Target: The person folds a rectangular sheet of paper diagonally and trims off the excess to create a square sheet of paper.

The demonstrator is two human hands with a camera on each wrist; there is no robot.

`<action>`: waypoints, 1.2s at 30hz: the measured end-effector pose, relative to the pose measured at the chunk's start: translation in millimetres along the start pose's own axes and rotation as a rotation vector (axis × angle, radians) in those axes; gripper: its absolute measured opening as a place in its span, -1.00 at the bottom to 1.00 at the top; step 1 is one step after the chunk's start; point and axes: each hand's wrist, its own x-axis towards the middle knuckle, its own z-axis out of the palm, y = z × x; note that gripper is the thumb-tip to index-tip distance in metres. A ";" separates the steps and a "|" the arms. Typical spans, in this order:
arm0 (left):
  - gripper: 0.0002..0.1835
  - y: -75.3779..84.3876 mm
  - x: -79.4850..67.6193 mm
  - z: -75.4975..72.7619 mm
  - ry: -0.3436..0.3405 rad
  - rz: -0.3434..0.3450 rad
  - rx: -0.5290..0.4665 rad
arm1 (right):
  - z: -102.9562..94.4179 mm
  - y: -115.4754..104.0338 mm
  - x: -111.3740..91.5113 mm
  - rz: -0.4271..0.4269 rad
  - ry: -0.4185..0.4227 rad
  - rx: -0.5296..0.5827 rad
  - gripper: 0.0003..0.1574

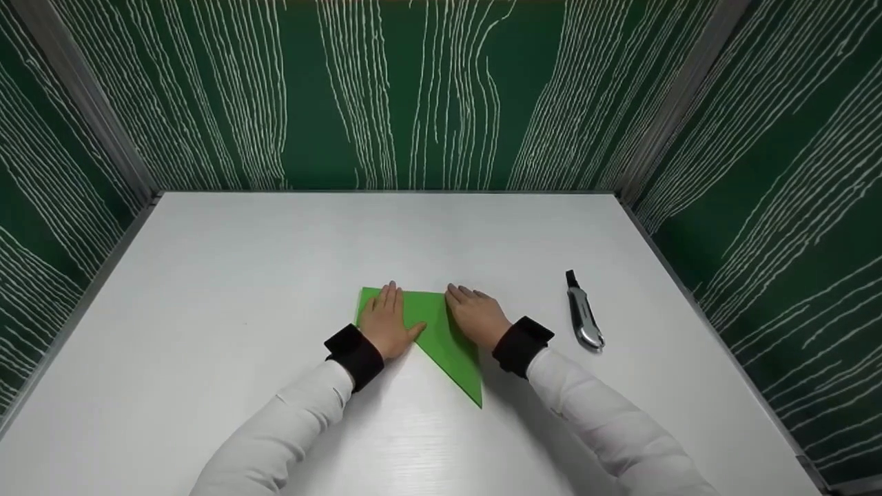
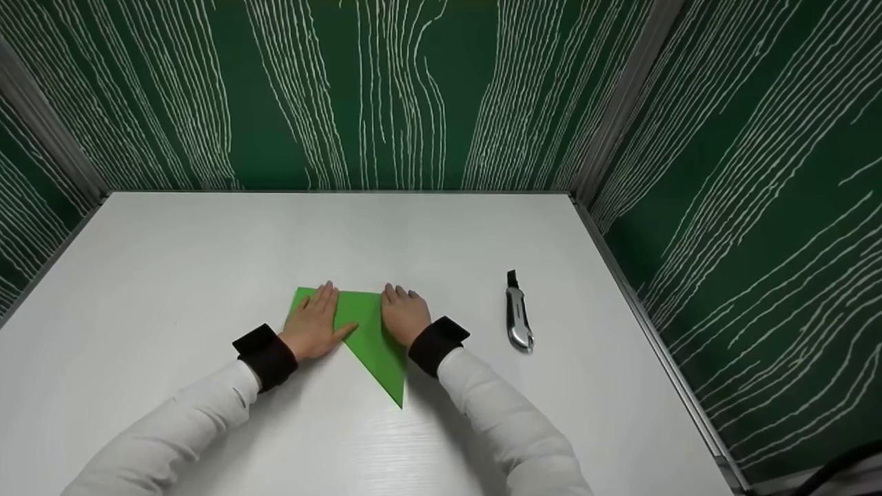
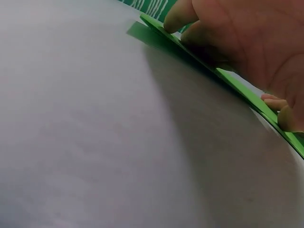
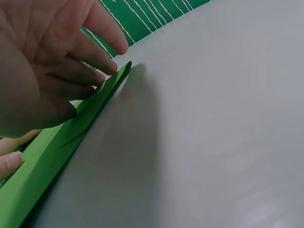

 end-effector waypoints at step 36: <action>0.10 -29.7 -12.4 -15.6 -0.059 -0.192 0.192 | -0.8 2.5 -2.0 -0.070 0.036 0.058 -0.51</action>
